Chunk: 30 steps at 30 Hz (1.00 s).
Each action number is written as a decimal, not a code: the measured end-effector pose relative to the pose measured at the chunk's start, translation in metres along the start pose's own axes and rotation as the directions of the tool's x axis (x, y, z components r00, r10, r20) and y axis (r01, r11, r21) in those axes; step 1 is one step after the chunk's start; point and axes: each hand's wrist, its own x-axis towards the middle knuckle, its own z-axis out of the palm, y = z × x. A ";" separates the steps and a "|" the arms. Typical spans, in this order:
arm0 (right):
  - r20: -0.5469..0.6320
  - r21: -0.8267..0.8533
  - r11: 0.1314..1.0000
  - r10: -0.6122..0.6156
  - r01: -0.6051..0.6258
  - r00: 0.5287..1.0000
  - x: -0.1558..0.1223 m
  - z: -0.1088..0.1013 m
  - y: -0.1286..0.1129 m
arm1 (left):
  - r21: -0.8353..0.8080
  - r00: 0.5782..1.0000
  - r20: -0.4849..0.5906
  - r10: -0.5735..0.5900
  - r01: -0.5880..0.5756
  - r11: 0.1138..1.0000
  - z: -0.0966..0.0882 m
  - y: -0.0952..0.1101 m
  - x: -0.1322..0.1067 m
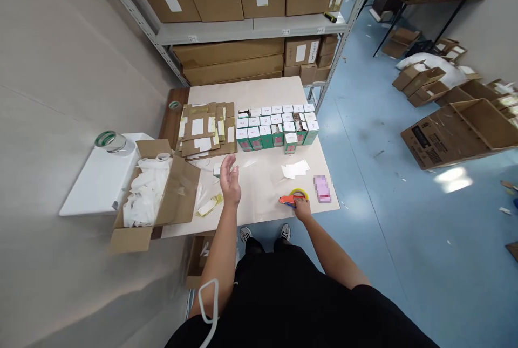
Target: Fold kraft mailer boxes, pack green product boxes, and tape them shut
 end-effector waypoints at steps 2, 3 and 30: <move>-0.026 0.027 0.999 0.031 -0.030 0.999 0.006 -0.006 -0.001 | 0.003 1.000 -0.015 -0.010 0.010 1.000 0.004 0.000 -0.002; -0.059 0.045 0.998 0.043 -0.040 0.997 0.011 -0.010 -0.004 | 0.005 1.000 -0.022 -0.015 0.015 1.000 0.006 0.000 -0.003; -0.365 0.186 0.981 0.119 -0.053 0.924 0.117 -0.122 0.009 | 0.005 0.995 -0.102 -0.016 0.017 1.000 0.006 0.014 0.007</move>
